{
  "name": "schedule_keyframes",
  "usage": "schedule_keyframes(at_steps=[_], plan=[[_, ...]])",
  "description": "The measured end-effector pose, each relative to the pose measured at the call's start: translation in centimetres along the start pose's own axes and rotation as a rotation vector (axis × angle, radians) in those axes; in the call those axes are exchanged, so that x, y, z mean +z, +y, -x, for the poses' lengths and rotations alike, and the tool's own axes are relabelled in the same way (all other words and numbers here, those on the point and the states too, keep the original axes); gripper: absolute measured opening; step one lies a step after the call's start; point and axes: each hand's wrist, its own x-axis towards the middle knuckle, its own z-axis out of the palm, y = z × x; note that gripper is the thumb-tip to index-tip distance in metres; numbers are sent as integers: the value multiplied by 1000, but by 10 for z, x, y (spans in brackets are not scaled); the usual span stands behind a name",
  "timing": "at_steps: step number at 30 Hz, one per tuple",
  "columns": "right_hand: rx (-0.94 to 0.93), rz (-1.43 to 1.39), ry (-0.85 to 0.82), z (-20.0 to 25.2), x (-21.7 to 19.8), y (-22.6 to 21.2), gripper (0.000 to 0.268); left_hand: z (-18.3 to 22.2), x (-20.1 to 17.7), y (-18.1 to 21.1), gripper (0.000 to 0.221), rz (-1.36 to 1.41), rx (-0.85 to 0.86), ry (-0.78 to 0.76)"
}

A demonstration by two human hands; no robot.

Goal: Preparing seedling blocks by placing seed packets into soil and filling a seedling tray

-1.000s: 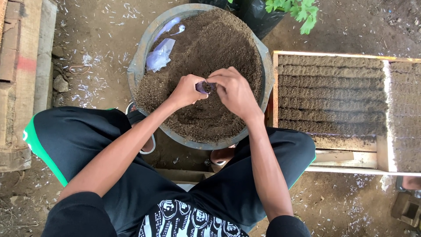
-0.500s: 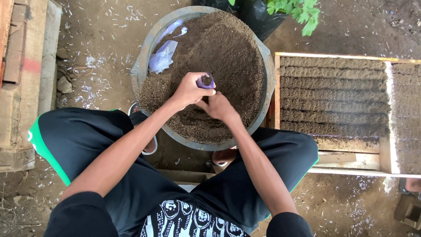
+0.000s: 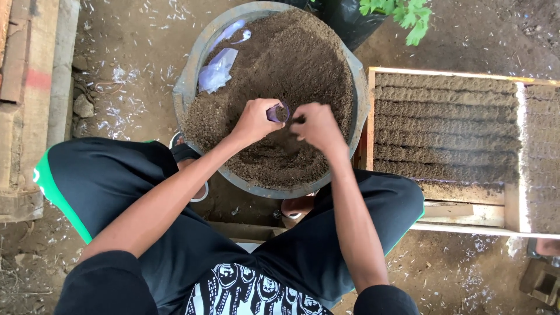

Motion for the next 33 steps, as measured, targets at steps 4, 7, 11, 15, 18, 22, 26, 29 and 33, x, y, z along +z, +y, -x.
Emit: schedule_keyframes(at_steps=[4, 7, 11, 15, 18, 22, 26, 29, 33], plan=[[-82, -140, 123, 18, -30, -28, 9, 5, -1, 4, 14, -98, -18, -26], [-119, -188, 184, 25, -31, -39, 12, 5, 2, 1, 12, -115, -29, -51], [-274, -126, 204, 20, -20, -30, 24, -3, 7, -14, 9, -75, -28, -100], [-296, -115, 243, 27, -25, -30, 35, -6, 6, -22, 19, -15, -43, -81], [-297, -123, 252, 23, -31, -22, 36, 6, 1, 8, 53, 135, -147, -126], [-261, 10, 180, 14, -24, -11, 41, 8, -1, 23, 46, 289, -161, -166], [-275, 78, 103, 12, -18, -15, 44, 12, -3, 48, 15, 339, -142, -165], [-291, 121, 62, 11, -15, -19, 45, 14, -1, 37, 35, 340, -110, -174], [-328, 156, 31, 7, -9, -23, 44, 17, -12, 43, 72, 318, -122, -246]])
